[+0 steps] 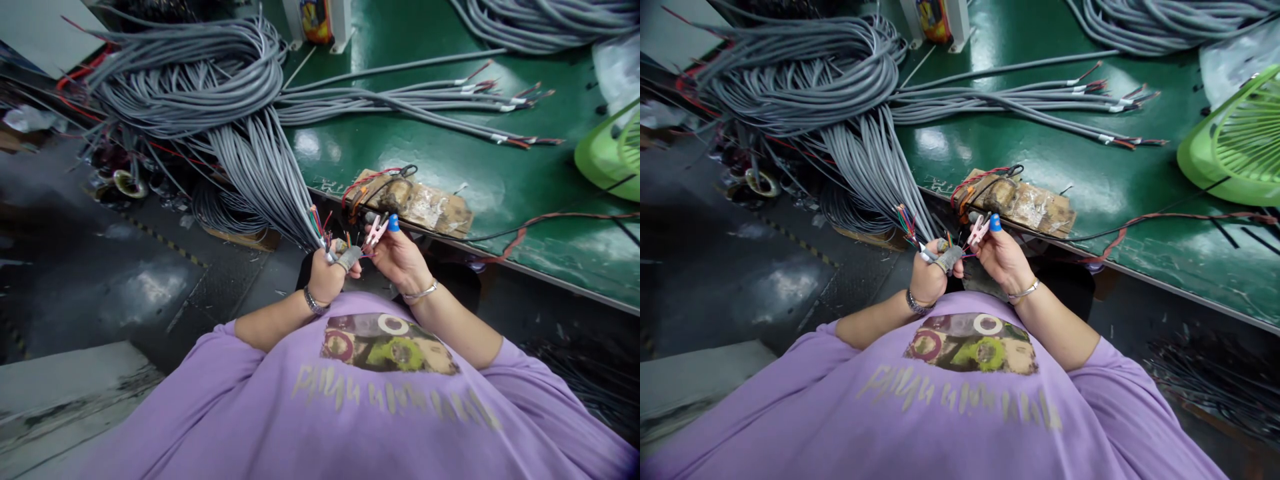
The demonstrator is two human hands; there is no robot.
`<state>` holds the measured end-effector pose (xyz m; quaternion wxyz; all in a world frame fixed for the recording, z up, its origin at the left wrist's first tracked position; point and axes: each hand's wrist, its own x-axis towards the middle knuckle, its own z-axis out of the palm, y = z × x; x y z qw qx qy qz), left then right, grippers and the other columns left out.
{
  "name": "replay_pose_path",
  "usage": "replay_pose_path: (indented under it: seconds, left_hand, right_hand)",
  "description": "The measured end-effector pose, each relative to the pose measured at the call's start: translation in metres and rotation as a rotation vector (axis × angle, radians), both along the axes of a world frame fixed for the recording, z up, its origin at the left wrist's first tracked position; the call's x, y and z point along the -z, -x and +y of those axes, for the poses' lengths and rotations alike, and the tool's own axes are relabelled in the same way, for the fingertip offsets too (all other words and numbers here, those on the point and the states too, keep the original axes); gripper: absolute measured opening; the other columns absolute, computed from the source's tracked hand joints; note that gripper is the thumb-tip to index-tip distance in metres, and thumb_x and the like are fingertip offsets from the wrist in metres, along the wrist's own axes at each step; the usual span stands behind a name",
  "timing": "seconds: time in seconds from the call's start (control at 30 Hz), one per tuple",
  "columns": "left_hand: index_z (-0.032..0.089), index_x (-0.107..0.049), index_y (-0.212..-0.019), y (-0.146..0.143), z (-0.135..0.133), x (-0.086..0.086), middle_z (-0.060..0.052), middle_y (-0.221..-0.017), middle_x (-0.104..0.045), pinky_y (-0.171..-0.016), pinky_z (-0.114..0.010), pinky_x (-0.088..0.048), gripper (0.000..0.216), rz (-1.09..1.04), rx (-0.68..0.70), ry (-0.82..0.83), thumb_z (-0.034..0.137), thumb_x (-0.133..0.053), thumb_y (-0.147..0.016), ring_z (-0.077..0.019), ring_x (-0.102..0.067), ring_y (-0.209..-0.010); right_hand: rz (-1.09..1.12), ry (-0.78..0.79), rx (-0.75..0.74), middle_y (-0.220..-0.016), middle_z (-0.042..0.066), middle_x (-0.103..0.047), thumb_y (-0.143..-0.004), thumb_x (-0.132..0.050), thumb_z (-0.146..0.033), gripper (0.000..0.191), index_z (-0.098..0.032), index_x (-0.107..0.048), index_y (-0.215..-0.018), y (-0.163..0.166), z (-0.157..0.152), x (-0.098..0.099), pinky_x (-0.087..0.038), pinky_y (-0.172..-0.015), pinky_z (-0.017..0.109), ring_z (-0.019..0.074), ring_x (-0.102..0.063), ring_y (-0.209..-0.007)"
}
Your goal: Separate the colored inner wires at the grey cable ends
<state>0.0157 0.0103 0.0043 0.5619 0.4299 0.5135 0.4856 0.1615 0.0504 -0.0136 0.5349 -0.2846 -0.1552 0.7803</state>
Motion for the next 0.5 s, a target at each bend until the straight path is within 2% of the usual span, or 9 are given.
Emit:
replay_pose_path:
  seconds: [0.23,0.4,0.5]
  left_hand:
    - [0.018,-0.057,-0.073,0.008,-0.006,0.005,0.004,-0.055,-0.063,-0.045,-0.019,-0.05,0.035,-0.055,0.007,-0.032,0.047,-0.076,-0.076,-0.0079,-0.056,-0.043]
    - [0.017,-0.059,-0.073,0.017,-0.012,0.005,0.002,-0.057,-0.066,-0.048,-0.02,-0.052,0.037,-0.02,0.077,-0.046,0.051,-0.074,-0.078,-0.0091,-0.059,-0.046]
    - [0.017,-0.059,-0.07,0.019,-0.011,-0.002,0.0,-0.058,-0.067,-0.052,-0.021,-0.054,0.038,0.054,0.16,-0.006,0.05,-0.076,-0.076,-0.01,-0.061,-0.048]
  right_hand:
    - [-0.003,0.011,-0.139,-0.085,0.002,-0.071,-0.077,-0.066,-0.071,0.05,-0.023,-0.067,-0.087,-0.008,-0.008,0.004,-0.053,-0.06,0.025,0.0126,-0.063,-0.069]
    - [-0.099,-0.017,-0.424,-0.069,0.001,-0.066,-0.066,-0.08,-0.063,0.047,-0.019,-0.067,-0.079,-0.021,-0.015,0.005,-0.051,-0.056,0.026,0.0129,-0.058,-0.061]
    - [-0.188,-0.065,-0.463,-0.062,-0.001,-0.06,-0.059,-0.089,-0.049,0.042,-0.017,-0.065,-0.071,-0.023,-0.016,0.001,-0.046,-0.052,0.024,0.0096,-0.051,-0.053]
